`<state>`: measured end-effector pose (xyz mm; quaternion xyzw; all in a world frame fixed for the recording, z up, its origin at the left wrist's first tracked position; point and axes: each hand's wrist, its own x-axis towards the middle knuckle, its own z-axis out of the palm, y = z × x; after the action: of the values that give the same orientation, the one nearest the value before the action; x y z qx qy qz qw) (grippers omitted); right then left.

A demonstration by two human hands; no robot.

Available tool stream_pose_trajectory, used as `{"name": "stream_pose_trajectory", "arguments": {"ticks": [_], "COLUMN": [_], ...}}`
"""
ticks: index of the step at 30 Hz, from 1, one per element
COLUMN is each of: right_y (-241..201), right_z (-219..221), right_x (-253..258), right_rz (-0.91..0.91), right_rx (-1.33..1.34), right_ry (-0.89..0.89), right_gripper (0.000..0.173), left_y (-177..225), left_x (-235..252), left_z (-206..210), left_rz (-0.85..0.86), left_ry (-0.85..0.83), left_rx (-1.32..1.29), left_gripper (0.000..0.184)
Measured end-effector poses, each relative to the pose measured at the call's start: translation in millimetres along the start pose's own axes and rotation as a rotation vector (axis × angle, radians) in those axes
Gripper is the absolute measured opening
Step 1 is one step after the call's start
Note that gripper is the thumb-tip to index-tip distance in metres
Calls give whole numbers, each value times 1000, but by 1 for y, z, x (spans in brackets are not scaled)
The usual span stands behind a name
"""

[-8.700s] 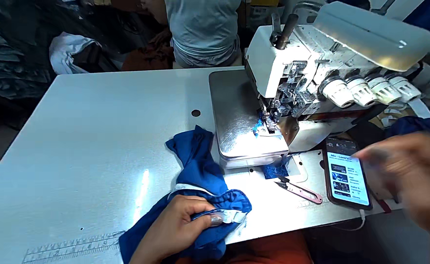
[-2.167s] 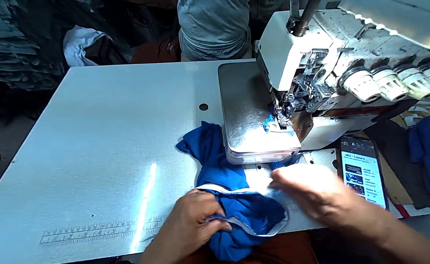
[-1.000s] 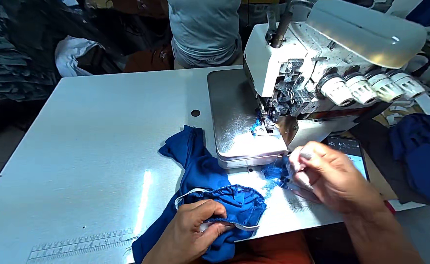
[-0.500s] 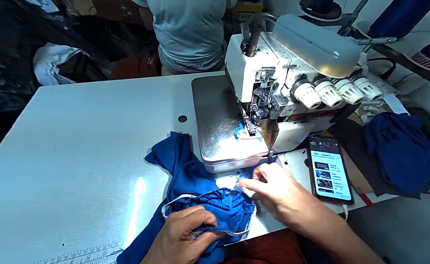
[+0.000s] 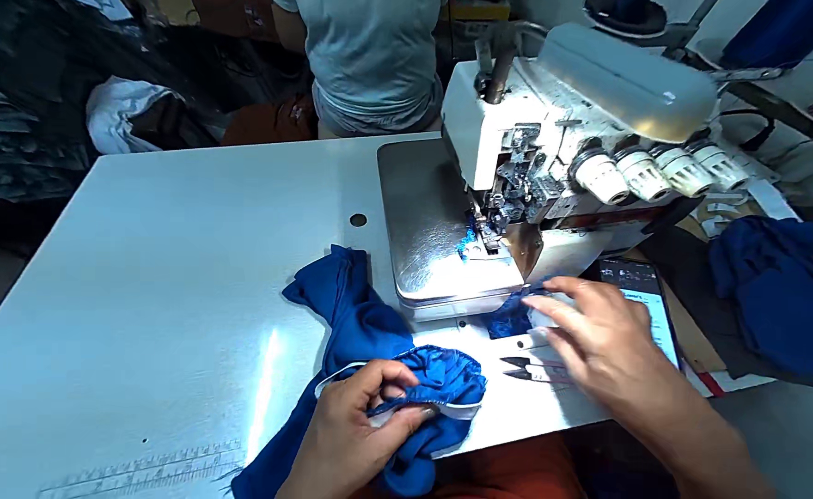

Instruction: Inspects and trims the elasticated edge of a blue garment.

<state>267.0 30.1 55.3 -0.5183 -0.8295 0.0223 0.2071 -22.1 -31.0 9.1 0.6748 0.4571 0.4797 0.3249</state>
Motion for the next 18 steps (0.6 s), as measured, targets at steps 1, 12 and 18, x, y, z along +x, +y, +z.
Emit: {"name": "stream_pose_trajectory", "arguments": {"ticks": [1,12,18], "right_y": [-1,14,17], "right_z": [-2,37,38], "right_x": [-3,-41,-55], "right_rz": [8,-56,-5], "right_rx": [8,39,101], "right_ry": [45,132,146], "right_gripper": [28,24,39], "left_y": [2,5,9], "left_x": [2,11,9], "left_z": [2,9,7], "left_rz": [-36,-83,-150], "left_ry": [15,-8,30], "left_rx": [-20,11,-34], "left_gripper": [19,12,11]}}
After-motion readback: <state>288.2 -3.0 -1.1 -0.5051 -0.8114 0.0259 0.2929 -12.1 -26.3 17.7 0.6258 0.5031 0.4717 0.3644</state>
